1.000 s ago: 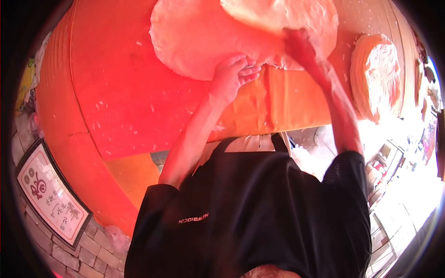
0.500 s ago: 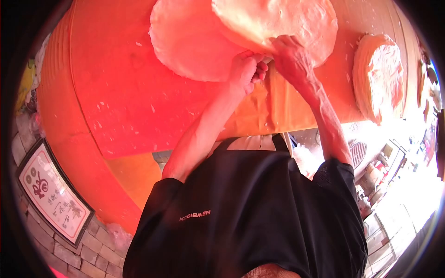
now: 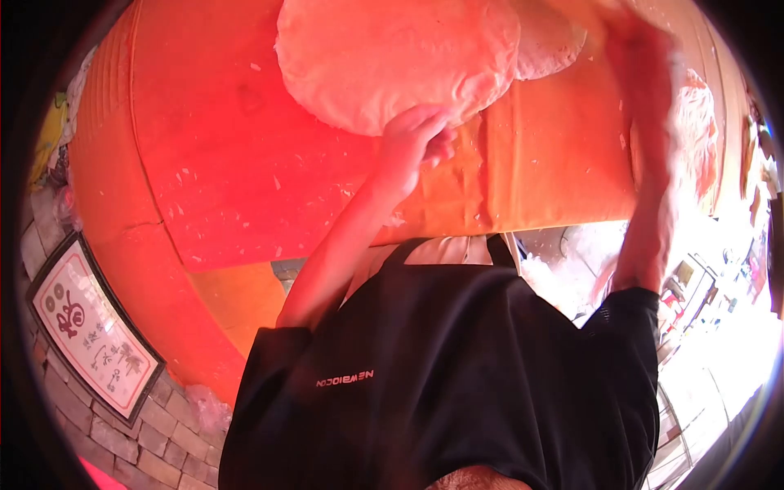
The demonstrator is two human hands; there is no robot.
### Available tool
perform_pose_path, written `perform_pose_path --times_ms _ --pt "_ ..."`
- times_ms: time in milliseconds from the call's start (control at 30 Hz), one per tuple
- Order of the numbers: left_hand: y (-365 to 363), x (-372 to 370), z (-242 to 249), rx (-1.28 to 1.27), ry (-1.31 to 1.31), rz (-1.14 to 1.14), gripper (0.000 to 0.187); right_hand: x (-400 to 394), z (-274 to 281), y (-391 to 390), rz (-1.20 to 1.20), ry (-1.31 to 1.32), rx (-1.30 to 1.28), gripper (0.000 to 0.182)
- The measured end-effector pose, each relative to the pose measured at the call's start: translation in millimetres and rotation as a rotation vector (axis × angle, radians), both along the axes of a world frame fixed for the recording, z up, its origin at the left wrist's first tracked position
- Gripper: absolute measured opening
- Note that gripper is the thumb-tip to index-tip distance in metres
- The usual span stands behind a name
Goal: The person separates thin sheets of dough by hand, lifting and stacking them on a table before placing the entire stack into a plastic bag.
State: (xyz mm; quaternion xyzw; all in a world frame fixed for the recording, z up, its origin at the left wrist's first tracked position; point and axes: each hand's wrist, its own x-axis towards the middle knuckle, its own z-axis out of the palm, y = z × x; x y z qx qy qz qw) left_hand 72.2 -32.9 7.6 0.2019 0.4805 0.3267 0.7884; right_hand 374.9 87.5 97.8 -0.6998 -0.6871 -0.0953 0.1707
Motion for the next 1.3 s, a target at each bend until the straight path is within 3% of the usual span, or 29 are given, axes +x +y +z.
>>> perform_pose_path --times_ms 67,133,233,300,333,433,533,600,700,800,867,1133,1300 --pt "-23 -27 -9 -0.045 0.122 0.069 0.020 -36 75 -13 0.092 0.133 -0.004 0.013" --pt "-39 -54 -25 -0.004 0.230 0.191 0.021 -103 140 -43 0.231 0.342 -0.342 0.010" --pt "-42 -76 -29 -0.011 0.302 0.411 0.022 -113 44 -50 0.431 0.173 -0.082 0.010" --pt "-41 -88 -29 -0.040 0.207 0.500 0.021 -113 -27 -54 0.459 0.188 -0.350 0.005" --pt "-39 -89 -29 -0.051 0.157 0.493 0.022 -110 -53 -55 0.393 0.038 -0.507 0.005" --pt "-35 -90 -33 -0.062 0.035 0.470 0.023 -72 -44 -25 0.626 -0.280 -0.059 0.008" --pt "-29 -84 -39 -0.029 -0.023 0.433 0.019 -80 29 -7 0.187 -0.196 -0.152 0.003" --pt "-25 -78 -37 -0.029 -0.046 0.416 0.018 -114 87 -19 0.424 0.086 0.132 0.006" --pt "-19 -69 -27 0.015 -0.138 0.432 0.020 -144 29 -27 0.491 0.153 -0.075 0.006" --pt "-23 -70 -50 0.122 -0.265 0.526 0.023 -160 -52 -49 0.543 0.224 -0.301 0.007" --pt "-16 -69 -38 0.147 -0.270 0.535 0.023 -157 -79 -54 0.522 0.221 -0.341 0.008" --pt "3 -69 -34 0.215 -0.111 0.475 0.019 -162 -75 -47 0.525 0.229 -0.399 0.007" --pt "8 -74 -57 0.218 -0.026 0.475 0.016 -193 -73 -31 0.548 0.230 -0.349 0.009"
